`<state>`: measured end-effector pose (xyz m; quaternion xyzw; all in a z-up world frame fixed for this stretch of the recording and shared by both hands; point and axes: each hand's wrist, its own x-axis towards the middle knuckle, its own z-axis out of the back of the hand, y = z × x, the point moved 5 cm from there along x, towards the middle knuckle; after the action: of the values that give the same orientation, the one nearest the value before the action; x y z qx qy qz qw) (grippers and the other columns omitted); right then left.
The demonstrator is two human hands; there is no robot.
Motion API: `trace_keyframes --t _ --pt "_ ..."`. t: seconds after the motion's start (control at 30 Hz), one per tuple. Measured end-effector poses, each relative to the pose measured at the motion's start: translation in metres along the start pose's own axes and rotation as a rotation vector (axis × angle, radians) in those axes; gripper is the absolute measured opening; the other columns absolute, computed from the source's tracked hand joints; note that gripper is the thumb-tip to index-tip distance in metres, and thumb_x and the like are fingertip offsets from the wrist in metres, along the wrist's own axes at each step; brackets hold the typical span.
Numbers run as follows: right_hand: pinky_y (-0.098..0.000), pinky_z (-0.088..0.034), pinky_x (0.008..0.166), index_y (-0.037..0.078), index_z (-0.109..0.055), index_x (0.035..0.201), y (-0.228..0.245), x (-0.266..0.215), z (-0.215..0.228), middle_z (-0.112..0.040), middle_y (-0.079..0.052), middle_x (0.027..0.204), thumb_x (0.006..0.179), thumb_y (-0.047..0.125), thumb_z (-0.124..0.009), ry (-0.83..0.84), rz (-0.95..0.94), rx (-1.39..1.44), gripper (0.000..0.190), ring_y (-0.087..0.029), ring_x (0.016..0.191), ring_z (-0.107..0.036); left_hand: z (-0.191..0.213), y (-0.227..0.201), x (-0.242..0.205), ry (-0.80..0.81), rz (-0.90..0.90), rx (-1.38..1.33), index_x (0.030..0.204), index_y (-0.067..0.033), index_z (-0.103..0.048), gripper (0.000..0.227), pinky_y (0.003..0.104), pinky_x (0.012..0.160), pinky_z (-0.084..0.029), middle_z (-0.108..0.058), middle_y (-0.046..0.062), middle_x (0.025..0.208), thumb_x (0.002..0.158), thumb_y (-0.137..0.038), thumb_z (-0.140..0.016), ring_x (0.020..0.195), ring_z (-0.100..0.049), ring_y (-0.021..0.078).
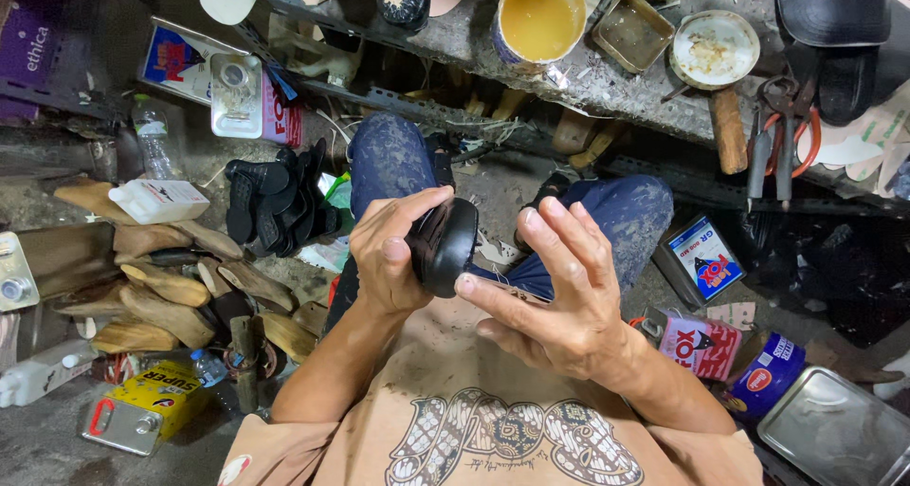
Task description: The person holds a black high-heeled shoe and rubs its surface with their hands. They rotate the shoe to work on different sides, including the heel and sole, and briefly place it on a shelf before continuing to rub it.
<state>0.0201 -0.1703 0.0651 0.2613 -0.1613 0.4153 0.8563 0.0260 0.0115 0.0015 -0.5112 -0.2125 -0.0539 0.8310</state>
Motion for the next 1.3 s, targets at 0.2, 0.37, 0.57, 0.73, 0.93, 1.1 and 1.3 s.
trace_keyframes --t 0.2,0.37,0.57,0.73,0.93,1.1,1.3 --pt "-0.0576 -0.041 0.118 0.033 -0.069 0.131 0.005 0.003 0.005 -0.047 -0.022 0.144 0.108 0.050 -0.045 -0.009 -0.006 -0.067 0.037 -0.041 0.137 -0.047 0.001 -0.001 0.002 -0.020 -0.014 -0.009 0.111 -0.0001 -0.072 0.086 0.038 0.086 -0.051 -0.077 0.017 0.108 0.111 -0.052 -0.003 0.099 -0.076 0.0312" --pt "-0.0595 -0.037 0.121 0.031 -0.068 0.132 0.002 0.002 0.002 -0.044 -0.024 0.148 0.107 0.050 -0.044 0.034 -0.062 -0.006 0.040 -0.044 0.141 -0.043 0.001 -0.001 0.001 -0.012 -0.012 -0.038 0.112 0.0003 -0.072 0.088 0.039 0.087 -0.051 -0.076 0.018 0.109 0.111 -0.055 -0.003 0.100 -0.076 0.0315" --pt "-0.0630 -0.037 0.121 0.018 -0.065 0.134 -0.001 0.002 0.000 -0.040 -0.033 0.150 0.105 0.048 -0.042 0.092 -0.128 0.110 0.047 -0.052 0.143 -0.044 0.002 -0.004 0.001 -0.018 -0.026 -0.054 0.110 0.0011 -0.072 0.088 0.039 0.090 -0.052 -0.076 0.017 0.109 0.111 -0.054 -0.004 0.103 -0.076 0.0319" --pt "-0.0651 -0.036 0.125 0.010 -0.058 0.140 -0.009 0.010 0.000 -0.035 -0.034 0.155 0.108 0.042 -0.040 0.138 -0.138 0.237 0.049 -0.053 0.147 -0.038 0.002 -0.003 0.002 0.049 -0.023 -0.023 0.116 -0.0012 -0.070 0.084 0.040 0.090 -0.051 -0.076 0.017 0.112 0.110 -0.051 -0.003 0.103 -0.076 0.0320" --pt "-0.0653 -0.037 0.125 0.016 -0.060 0.140 -0.022 0.014 -0.006 -0.030 -0.034 0.157 0.107 0.041 -0.046 0.118 -0.135 0.151 0.043 -0.054 0.148 -0.038 -0.002 0.002 0.004 0.150 0.170 0.052 0.120 -0.0106 -0.068 0.056 0.036 0.085 -0.048 -0.077 0.007 0.113 0.103 -0.038 -0.023 0.104 -0.075 0.0268" --pt "-0.0657 -0.036 0.124 0.019 -0.064 0.137 -0.026 0.016 -0.006 -0.033 -0.035 0.154 0.105 0.048 -0.047 0.112 -0.082 0.077 0.046 -0.053 0.146 -0.039 -0.001 0.000 0.008 0.165 0.270 0.033 0.110 -0.0103 -0.074 0.068 0.039 0.081 -0.051 -0.079 0.007 0.103 0.108 -0.040 -0.012 0.094 -0.077 0.0296" --pt "-0.0612 -0.038 0.121 0.024 -0.073 0.128 -0.027 0.015 -0.006 -0.040 -0.031 0.150 0.103 0.055 -0.051 0.049 -0.026 0.004 0.045 -0.050 0.142 -0.043 -0.001 0.002 0.007 0.168 0.275 0.049 0.111 -0.0100 -0.074 0.068 0.037 0.078 -0.049 -0.079 0.007 0.104 0.109 -0.040 -0.013 0.095 -0.076 0.0280"
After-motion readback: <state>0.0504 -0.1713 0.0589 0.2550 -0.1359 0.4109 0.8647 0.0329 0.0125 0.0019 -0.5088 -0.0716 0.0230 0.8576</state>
